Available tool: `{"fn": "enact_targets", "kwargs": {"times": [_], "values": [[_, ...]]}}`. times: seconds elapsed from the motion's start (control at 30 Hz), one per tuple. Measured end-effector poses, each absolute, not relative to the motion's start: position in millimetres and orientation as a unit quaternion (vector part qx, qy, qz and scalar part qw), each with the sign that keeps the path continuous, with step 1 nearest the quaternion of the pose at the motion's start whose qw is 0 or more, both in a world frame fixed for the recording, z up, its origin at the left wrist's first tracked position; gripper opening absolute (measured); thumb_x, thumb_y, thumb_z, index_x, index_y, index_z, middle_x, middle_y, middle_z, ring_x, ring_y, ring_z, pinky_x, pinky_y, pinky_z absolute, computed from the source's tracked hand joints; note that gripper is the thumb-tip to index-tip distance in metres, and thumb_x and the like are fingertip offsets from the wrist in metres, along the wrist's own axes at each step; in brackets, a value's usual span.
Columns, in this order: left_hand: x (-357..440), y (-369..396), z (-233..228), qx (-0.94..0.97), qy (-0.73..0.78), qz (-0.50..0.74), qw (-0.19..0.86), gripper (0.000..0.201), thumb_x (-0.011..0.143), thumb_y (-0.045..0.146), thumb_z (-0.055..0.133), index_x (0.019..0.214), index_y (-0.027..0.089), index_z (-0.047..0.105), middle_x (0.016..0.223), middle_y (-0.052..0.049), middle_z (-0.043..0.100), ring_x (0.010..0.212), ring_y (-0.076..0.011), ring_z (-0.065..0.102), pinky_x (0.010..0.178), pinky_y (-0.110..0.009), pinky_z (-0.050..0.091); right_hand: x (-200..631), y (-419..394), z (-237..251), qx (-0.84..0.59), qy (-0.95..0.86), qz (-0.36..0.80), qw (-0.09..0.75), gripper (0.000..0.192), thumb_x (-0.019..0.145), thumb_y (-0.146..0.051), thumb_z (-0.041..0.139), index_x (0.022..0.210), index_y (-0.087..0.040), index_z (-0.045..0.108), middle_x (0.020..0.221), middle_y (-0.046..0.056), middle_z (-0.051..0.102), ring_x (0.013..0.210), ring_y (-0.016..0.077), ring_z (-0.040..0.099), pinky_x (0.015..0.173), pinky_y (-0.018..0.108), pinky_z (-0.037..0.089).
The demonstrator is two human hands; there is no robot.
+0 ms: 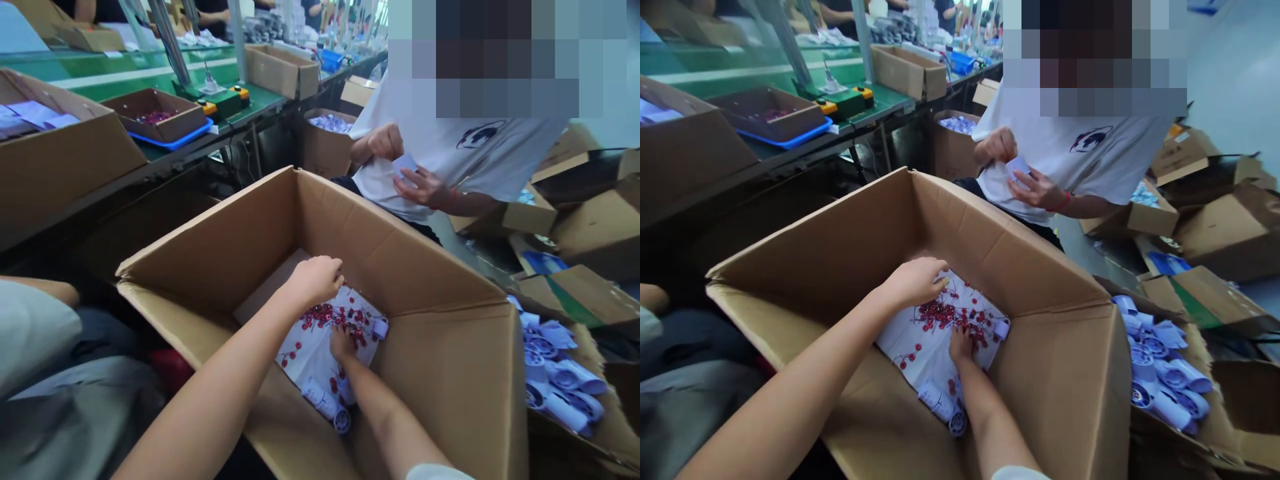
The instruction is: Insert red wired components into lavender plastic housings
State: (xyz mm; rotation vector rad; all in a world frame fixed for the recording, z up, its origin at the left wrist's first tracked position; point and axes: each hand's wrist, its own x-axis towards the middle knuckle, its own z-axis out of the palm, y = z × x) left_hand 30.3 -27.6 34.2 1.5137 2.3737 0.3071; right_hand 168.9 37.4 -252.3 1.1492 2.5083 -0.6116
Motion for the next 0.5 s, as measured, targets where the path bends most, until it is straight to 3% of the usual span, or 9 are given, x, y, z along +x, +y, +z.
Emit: {"fn": "enact_targets", "kwargs": {"times": [0.2, 0.33, 0.5], "values": [[28.1, -18.3, 43.6, 0.549, 0.819, 0.095, 0.135, 0.029, 0.084, 0.031, 0.043, 0.102, 0.019, 0.063, 0.106, -0.011, 0.068, 0.096, -0.0273, 0.063, 0.073, -0.036, 0.049, 174.2, 53.4, -261.1, 0.393, 0.883, -0.227, 0.117, 0.020, 0.091, -0.032, 0.054, 0.093, -0.014, 0.064, 0.102, 0.006, 0.065, 0.101, 0.0187, 0.058, 0.094, 0.042, 0.044], [28.9, -4.1, 50.1, 0.564, 0.806, 0.111, 0.141, 0.027, 0.082, 0.031, 0.045, 0.097, 0.020, 0.064, 0.099, -0.008, 0.069, 0.089, -0.0248, 0.064, 0.066, -0.032, 0.046, 167.4, 75.1, -249.3, 0.397, 0.882, -0.245, 0.060, 0.020, 0.092, -0.031, 0.053, 0.096, -0.014, 0.062, 0.108, 0.007, 0.061, 0.103, 0.0191, 0.057, 0.092, 0.041, 0.045], [22.6, 4.6, 54.0, 0.567, 0.798, 0.150, 0.139, 0.026, 0.079, 0.032, 0.046, 0.096, 0.022, 0.064, 0.095, -0.006, 0.069, 0.081, -0.0218, 0.063, 0.061, -0.030, 0.042, 145.4, 83.1, -234.8, 0.366, 0.875, -0.313, 0.053, 0.024, 0.093, -0.033, 0.051, 0.103, -0.013, 0.059, 0.096, 0.004, 0.062, 0.084, 0.0154, 0.061, 0.076, 0.034, 0.052]]}}
